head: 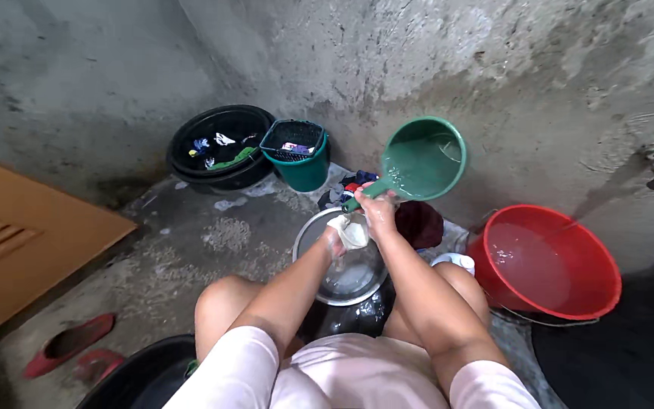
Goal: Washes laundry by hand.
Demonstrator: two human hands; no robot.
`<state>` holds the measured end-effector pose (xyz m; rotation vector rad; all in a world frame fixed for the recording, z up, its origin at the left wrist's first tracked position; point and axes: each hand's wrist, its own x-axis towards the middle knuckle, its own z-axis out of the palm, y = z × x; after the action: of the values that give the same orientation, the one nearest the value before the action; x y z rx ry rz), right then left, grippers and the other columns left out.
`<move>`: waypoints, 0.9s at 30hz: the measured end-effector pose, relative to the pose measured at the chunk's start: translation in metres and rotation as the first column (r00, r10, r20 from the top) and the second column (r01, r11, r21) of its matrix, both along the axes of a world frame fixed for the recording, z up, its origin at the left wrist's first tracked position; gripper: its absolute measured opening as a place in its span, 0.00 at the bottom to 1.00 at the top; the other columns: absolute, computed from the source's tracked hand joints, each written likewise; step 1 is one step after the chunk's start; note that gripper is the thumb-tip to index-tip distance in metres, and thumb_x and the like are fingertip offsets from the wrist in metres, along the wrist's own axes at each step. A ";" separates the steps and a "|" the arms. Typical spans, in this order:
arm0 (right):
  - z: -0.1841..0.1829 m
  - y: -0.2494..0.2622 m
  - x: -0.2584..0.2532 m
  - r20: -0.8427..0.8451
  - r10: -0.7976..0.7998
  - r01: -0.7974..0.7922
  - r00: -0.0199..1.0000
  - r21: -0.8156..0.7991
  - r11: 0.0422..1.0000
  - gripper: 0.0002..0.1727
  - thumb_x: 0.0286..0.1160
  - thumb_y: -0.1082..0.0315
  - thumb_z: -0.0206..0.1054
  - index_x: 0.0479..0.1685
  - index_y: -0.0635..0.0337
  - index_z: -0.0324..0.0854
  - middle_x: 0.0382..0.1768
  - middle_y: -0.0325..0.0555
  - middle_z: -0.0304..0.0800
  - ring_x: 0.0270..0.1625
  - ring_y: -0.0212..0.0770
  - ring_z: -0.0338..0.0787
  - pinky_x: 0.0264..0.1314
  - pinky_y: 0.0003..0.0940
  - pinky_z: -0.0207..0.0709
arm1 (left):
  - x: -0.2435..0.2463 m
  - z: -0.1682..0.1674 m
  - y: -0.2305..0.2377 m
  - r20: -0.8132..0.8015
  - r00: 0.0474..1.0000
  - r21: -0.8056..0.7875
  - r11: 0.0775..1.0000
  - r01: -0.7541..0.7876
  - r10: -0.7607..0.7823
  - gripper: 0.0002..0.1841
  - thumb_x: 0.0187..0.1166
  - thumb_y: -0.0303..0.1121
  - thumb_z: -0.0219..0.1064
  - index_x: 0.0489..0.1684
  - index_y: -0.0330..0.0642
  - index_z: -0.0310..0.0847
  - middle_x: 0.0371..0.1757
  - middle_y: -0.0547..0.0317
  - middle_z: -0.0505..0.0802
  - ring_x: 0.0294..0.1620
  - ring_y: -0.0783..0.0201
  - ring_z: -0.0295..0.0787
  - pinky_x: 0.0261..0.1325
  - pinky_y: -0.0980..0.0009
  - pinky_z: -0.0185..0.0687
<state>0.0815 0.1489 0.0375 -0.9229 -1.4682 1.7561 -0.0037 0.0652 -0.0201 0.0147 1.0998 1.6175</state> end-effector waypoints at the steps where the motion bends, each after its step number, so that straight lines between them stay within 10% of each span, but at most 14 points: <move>1: 0.002 -0.003 -0.001 0.055 0.017 -0.020 0.998 0.043 0.999 0.26 0.74 0.63 0.76 0.72 0.55 0.78 0.60 0.53 0.89 0.54 0.47 0.91 0.55 0.50 0.88 | 0.000 0.000 0.003 -0.013 1.000 -0.021 1.000 0.004 -0.005 0.17 0.93 0.42 0.49 0.59 0.40 0.77 0.40 0.48 0.90 0.39 0.55 0.90 0.42 0.57 0.89; 7: 0.001 -0.010 -0.014 0.181 0.131 -0.148 0.975 0.084 0.985 0.26 0.73 0.63 0.78 0.70 0.58 0.80 0.61 0.54 0.90 0.57 0.47 0.92 0.61 0.51 0.86 | 0.005 -0.015 0.014 -0.206 0.978 -0.259 0.966 -0.014 -0.042 0.14 0.91 0.30 0.54 0.69 0.36 0.72 0.51 0.48 0.86 0.48 0.59 0.84 0.50 0.60 0.84; 17: 0.018 -0.006 -0.004 0.076 0.258 -0.260 0.963 0.024 0.965 0.22 0.68 0.73 0.79 0.63 0.63 0.81 0.45 0.51 0.91 0.35 0.38 0.88 0.35 0.35 0.85 | 0.008 -0.009 0.009 -0.476 0.778 -0.467 0.867 0.172 -0.410 0.21 0.91 0.29 0.54 0.81 0.32 0.66 0.72 0.38 0.81 0.68 0.53 0.80 0.71 0.57 0.77; 21: 0.022 -0.002 0.001 0.097 0.288 -0.293 0.953 0.039 0.955 0.25 0.66 0.73 0.81 0.65 0.62 0.81 0.54 0.54 0.91 0.51 0.42 0.91 0.56 0.43 0.87 | 0.004 -0.023 0.020 -0.371 0.897 -0.317 0.940 0.122 -0.241 0.18 0.91 0.25 0.52 0.76 0.32 0.69 0.67 0.45 0.83 0.62 0.60 0.81 0.66 0.64 0.79; 24: 0.022 0.000 -0.004 0.223 0.287 -0.311 0.932 0.081 0.947 0.25 0.68 0.68 0.81 0.66 0.58 0.83 0.50 0.54 0.91 0.39 0.42 0.89 0.43 0.42 0.85 | 0.006 -0.027 0.028 -0.219 0.969 -0.258 0.965 0.056 -0.114 0.18 0.93 0.27 0.48 0.78 0.35 0.66 0.68 0.45 0.83 0.64 0.58 0.82 0.66 0.61 0.80; 27: 0.029 -0.003 -0.010 0.463 0.308 -0.422 0.831 0.164 0.892 0.26 0.75 0.60 0.77 0.70 0.56 0.80 0.57 0.58 0.89 0.47 0.48 0.91 0.53 0.49 0.87 | 0.009 -0.028 0.027 -0.167 0.985 -0.237 0.972 0.006 -0.047 0.18 0.95 0.29 0.45 0.78 0.37 0.66 0.66 0.46 0.82 0.62 0.57 0.81 0.64 0.58 0.80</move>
<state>0.0720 0.1459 0.0670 -0.9698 -2.2356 1.6187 0.0054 0.0923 -0.0480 0.0123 1.4144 1.4736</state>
